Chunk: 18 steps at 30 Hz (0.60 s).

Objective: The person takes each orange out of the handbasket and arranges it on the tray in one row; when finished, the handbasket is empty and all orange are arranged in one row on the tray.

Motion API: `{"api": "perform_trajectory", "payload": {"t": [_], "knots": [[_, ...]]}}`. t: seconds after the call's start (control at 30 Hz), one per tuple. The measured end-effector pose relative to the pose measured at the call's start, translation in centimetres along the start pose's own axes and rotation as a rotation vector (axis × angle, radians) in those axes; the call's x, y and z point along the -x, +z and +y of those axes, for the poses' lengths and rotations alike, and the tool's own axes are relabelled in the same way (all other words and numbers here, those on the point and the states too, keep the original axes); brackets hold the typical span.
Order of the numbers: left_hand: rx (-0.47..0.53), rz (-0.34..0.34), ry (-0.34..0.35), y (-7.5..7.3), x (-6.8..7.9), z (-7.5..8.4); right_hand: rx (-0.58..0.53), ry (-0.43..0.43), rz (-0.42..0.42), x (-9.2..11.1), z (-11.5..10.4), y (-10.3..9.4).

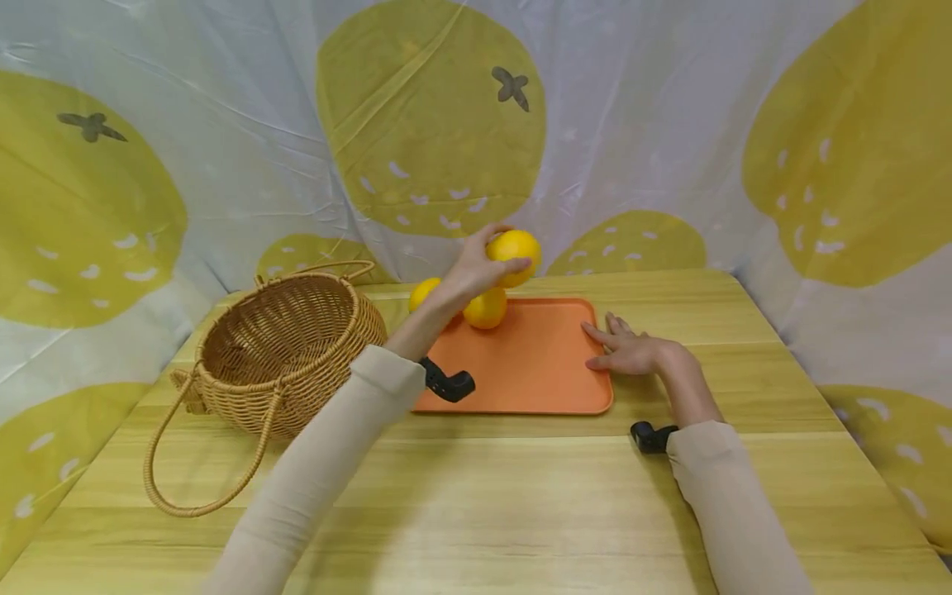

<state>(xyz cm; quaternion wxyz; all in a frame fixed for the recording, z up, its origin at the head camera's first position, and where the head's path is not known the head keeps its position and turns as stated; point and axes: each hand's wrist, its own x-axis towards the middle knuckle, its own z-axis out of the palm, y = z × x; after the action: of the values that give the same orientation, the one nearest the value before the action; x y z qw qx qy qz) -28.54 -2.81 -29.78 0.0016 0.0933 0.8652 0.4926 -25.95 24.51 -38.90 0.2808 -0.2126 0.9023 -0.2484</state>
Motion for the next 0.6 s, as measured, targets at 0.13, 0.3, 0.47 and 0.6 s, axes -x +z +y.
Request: {"api": "perform_trajectory", "payload": {"t": [0.13, 0.3, 0.47, 0.6], "knots": [[-0.104, 0.083, 0.055, 4.5, 0.5, -0.9, 0.012, 0.012, 0.005, 0.1, -0.1, -0.1], [-0.149, 0.163, 0.065, 8.1, 0.7, -1.9, 0.007, 0.018, 0.002, 0.1, -0.2, -0.1], [-0.133, 0.175, 0.014, 10.5, 0.8, -3.0, 0.006, 0.029, 0.006, 0.1, -0.2, 0.0], [-0.143, 0.176, -0.031, 11.8, 0.9, -3.9, 0.01, 0.031, 0.009, 0.1, -0.4, 0.0]]}}
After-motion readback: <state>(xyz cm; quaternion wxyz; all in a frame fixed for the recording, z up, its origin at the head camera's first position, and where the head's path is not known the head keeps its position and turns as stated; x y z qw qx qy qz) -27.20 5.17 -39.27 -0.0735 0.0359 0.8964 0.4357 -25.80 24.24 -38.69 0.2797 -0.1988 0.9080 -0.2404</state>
